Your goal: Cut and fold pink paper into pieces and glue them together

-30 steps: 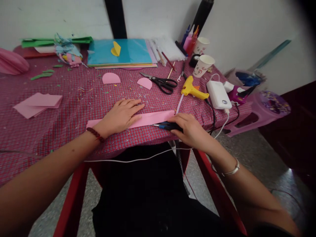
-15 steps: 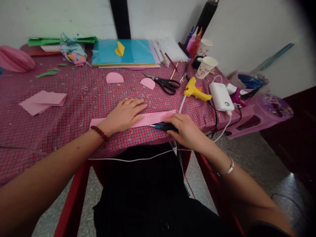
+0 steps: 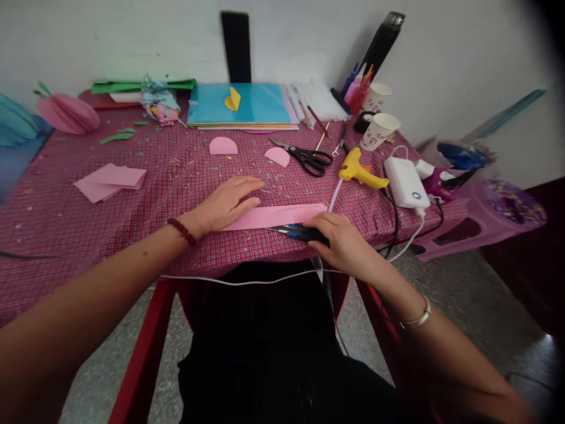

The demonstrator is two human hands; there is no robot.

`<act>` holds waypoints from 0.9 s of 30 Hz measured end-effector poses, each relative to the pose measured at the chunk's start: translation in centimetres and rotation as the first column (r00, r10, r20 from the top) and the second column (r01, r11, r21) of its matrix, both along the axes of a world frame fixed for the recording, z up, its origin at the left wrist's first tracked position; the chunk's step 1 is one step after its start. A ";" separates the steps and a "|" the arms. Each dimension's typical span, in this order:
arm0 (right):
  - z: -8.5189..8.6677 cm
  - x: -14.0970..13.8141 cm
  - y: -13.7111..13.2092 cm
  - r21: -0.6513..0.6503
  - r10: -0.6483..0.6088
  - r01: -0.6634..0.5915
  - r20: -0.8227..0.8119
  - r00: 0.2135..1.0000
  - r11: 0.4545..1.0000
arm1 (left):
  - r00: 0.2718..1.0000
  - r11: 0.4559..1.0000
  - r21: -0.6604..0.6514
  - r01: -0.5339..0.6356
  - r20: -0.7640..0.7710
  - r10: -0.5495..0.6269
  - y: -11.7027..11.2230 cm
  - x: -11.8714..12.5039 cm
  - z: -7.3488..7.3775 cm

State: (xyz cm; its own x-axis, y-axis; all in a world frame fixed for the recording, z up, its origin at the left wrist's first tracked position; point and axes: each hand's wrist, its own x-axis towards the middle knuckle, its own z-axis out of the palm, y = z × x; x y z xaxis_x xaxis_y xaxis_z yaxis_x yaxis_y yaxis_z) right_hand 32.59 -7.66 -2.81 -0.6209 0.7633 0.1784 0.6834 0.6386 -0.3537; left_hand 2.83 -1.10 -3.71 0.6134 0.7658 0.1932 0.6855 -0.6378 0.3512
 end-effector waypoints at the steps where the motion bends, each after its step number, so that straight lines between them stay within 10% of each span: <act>1: 0.0 0.0 0.0 0.005 0.001 -0.001 0.000 1.000 1.000 | 1.000 1.000 0.021 0.001 -0.022 0.000 -0.1 -0.9 0.2; 8: -0.3 0.3 0.0 0.020 0.000 0.000 0.014 1.000 1.000 | 0.953 0.996 0.078 -0.041 -0.298 0.062 -1.1 -5.4 -0.7; 27: -0.3 -2.0 0.0 0.036 0.054 -0.055 0.012 0.998 0.998 | 0.950 0.991 0.113 -0.065 -0.297 0.096 -1.1 -5.2 -1.3</act>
State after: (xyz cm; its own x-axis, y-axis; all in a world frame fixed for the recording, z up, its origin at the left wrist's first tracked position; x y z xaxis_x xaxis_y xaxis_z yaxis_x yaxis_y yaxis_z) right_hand 30.62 -7.62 -3.12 -0.6635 0.7214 0.1985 0.6508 0.6873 -0.3226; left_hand -2.35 -2.20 -4.99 0.5922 0.8010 0.0877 0.7998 -0.5976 0.0569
